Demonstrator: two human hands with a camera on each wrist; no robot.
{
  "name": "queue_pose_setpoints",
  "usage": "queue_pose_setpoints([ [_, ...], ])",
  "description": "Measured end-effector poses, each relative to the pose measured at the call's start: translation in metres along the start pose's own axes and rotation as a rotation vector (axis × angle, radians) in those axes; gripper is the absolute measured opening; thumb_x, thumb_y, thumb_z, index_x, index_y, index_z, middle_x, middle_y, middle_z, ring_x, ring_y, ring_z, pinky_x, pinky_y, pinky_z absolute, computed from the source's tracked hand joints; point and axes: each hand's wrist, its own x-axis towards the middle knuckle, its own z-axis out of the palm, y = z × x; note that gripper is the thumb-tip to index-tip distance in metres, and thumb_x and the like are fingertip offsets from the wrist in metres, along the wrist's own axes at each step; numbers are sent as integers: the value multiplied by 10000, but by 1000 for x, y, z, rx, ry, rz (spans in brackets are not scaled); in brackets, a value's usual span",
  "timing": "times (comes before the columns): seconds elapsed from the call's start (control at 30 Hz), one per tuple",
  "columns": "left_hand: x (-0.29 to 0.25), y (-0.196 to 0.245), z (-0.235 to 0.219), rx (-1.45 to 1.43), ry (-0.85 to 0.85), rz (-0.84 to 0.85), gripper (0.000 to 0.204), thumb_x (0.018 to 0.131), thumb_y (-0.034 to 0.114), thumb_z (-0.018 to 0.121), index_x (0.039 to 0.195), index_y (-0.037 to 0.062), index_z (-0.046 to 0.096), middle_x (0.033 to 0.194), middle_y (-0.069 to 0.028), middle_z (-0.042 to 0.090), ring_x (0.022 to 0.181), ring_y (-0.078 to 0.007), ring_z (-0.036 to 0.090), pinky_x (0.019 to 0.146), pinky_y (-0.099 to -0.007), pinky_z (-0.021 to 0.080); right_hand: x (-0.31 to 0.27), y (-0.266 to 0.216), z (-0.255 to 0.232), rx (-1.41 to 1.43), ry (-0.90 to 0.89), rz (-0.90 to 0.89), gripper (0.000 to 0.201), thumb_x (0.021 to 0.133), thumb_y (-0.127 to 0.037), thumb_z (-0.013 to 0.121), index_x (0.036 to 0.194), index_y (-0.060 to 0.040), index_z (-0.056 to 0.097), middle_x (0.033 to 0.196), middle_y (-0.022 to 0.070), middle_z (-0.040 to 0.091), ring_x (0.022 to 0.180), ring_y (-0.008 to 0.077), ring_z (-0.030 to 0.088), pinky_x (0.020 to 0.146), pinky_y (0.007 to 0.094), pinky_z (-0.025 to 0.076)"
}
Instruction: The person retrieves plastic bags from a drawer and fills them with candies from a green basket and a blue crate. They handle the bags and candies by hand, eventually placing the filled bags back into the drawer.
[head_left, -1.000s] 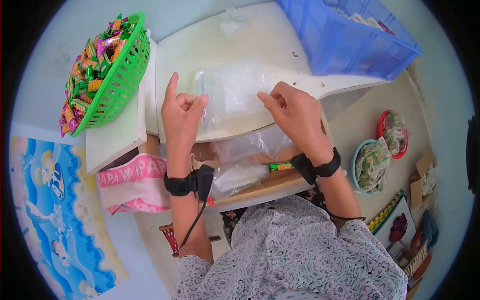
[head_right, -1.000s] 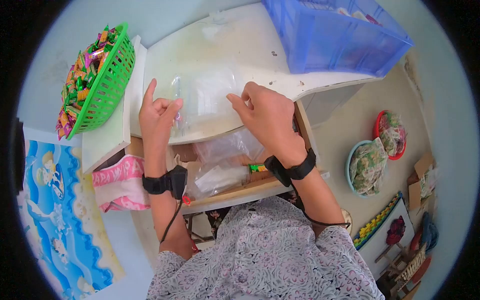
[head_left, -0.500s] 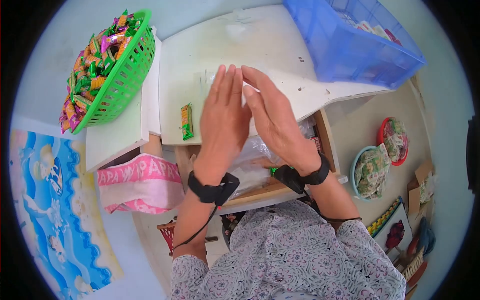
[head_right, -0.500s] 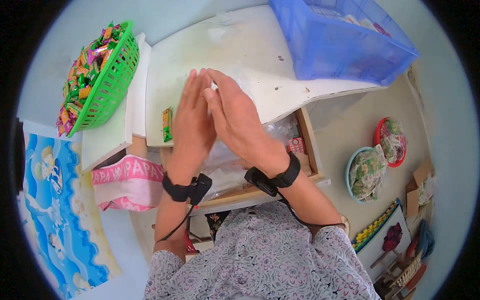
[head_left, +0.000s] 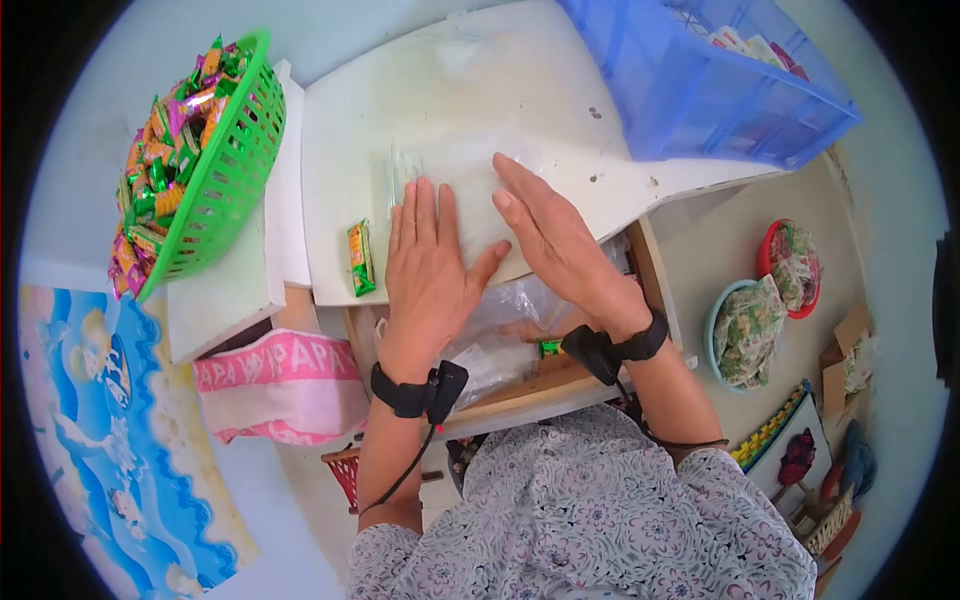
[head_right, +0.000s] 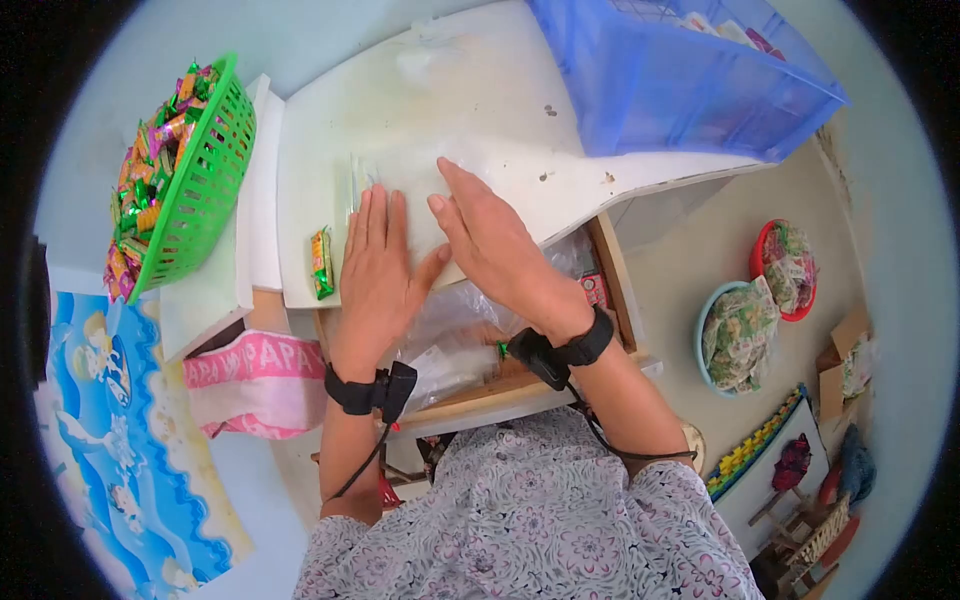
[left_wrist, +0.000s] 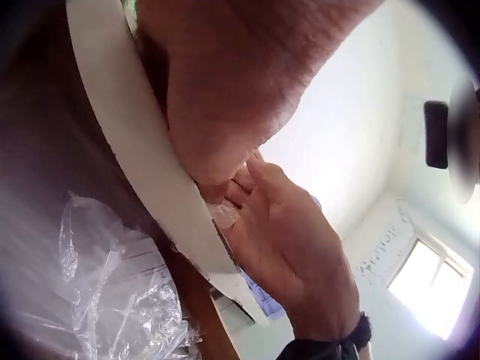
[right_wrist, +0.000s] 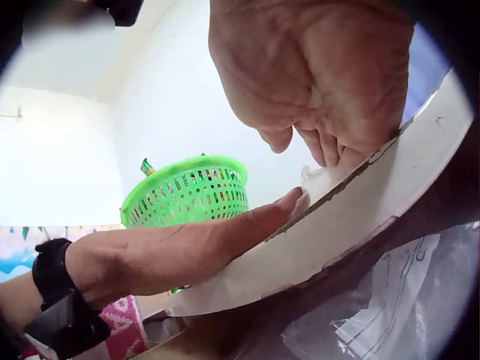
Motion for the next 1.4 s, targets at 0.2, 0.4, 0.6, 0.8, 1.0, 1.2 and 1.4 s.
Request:
queue_pose_setpoints([
  [0.2,6,-3,-20,-17,-197,-14,847,1018,535,557,1526,-115,365,1589,-350,341,1521,-446,292,1254,-482,239,4,9,-6,456,115,56,392,1095,-229,509,1354,55,587,1284,213,675,1208,279,645,1050,385,494],
  [0.4,40,5,-55,-94,-166,-8,760,1012,490,601,1533,-31,416,1531,-318,452,1463,-442,403,1181,-470,368,-16,-10,-37,623,355,34,231,1080,-173,540,1162,-2,673,996,92,740,907,121,655,818,278,499],
  [0.6,126,-10,-54,-37,46,41,661,1000,438,636,1497,25,492,1449,-256,566,1371,-411,516,1111,-456,441,-40,-44,-72,619,343,6,201,1081,-150,526,1132,-14,664,901,46,708,784,86,595,725,249,470],
  [0.8,195,-30,-5,-27,-27,-18,611,955,384,695,1415,3,564,1282,-209,650,1215,-370,603,987,-464,516,-66,-44,-89,595,286,82,184,1075,-143,543,1135,-26,671,906,35,707,791,74,597,731,245,479],
  [1.0,216,-43,30,81,-161,-122,404,922,333,725,1166,14,678,1207,-204,689,1085,-395,659,874,-504,549,-76,-39,-93,588,246,173,184,1077,-149,557,1147,-21,670,925,31,698,811,74,597,749,245,491],
  [1.2,212,-53,19,-237,109,-200,247,933,223,713,956,-21,683,886,-177,738,932,-356,714,840,-456,580,-78,-43,-91,567,216,196,182,1078,-148,555,1138,-14,663,925,27,683,828,75,591,754,249,494],
  [1.4,120,24,-78,-1627,38,-243,170,1043,78,544,1151,-33,616,1207,-136,675,1080,-263,691,949,-452,596,-68,-46,-85,560,258,177,230,1068,-169,577,1207,3,640,1068,70,712,962,114,627,874,285,503],
])
